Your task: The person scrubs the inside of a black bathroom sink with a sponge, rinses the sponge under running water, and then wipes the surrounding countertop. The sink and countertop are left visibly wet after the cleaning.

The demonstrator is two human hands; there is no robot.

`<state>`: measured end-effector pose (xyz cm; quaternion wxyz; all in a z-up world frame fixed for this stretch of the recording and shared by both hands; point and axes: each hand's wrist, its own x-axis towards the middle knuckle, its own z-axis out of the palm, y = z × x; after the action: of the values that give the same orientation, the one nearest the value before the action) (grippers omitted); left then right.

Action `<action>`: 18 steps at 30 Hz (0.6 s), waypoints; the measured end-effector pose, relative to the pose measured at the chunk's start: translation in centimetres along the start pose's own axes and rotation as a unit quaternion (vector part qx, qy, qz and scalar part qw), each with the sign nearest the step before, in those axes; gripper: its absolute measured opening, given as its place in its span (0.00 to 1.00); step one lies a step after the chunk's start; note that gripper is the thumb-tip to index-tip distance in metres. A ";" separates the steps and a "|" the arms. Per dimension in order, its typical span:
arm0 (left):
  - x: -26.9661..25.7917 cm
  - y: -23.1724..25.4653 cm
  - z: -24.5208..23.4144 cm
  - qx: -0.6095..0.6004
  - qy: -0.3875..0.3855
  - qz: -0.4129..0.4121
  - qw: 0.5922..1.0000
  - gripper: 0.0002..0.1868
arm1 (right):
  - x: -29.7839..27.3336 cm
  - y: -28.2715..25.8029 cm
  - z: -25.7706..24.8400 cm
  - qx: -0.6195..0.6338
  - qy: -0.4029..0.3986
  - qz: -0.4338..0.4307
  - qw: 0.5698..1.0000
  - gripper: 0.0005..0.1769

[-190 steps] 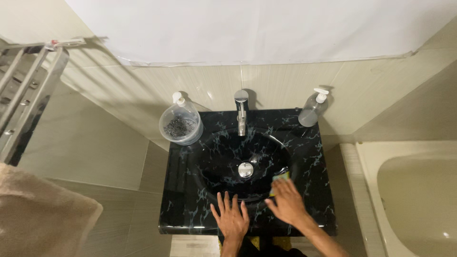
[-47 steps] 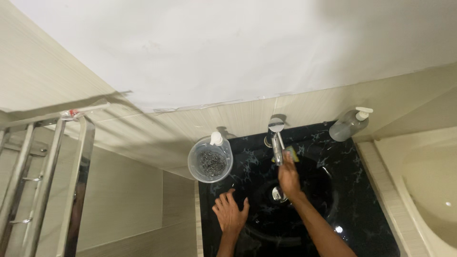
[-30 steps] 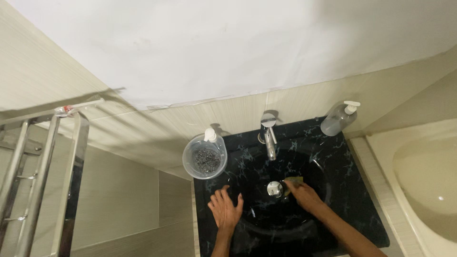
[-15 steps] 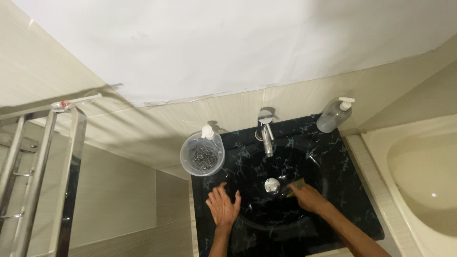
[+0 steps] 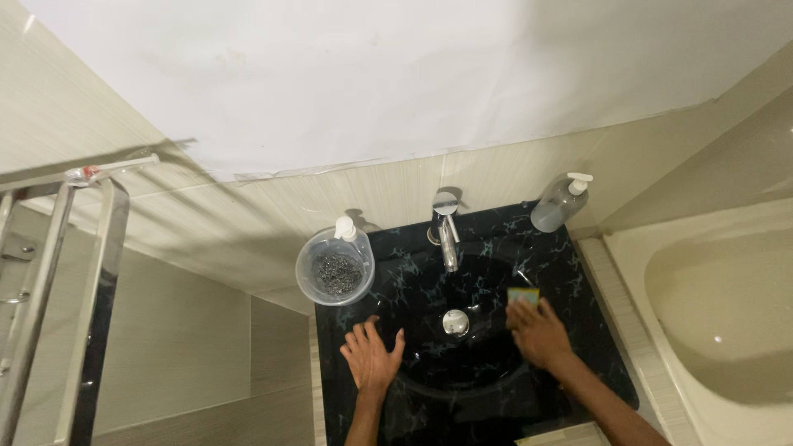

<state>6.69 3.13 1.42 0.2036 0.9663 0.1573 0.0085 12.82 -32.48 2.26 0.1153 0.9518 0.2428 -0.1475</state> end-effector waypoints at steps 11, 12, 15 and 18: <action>-0.4 -0.5 0.4 -0.027 0.038 0.005 0.999 0.33 | -6.0 -6.0 -2.2 0.173 -0.149 -0.032 0.973 0.40; -0.7 -0.7 0.4 -0.023 0.026 0.001 0.999 0.33 | -6.8 -6.6 -2.4 0.188 -0.143 -0.051 0.970 0.41; -1.3 -0.6 0.3 -0.045 0.066 0.016 0.997 0.30 | -6.3 -5.2 -3.7 0.138 -0.101 -0.003 0.985 0.42; -2.0 -1.0 0.0 -0.071 0.064 0.027 0.995 0.25 | -4.4 -5.4 -4.9 0.064 -0.092 0.059 0.992 0.44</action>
<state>4.50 3.39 1.09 0.2613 0.9507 0.1429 0.0866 7.58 -28.28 7.51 0.0844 0.9523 0.1645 -0.2428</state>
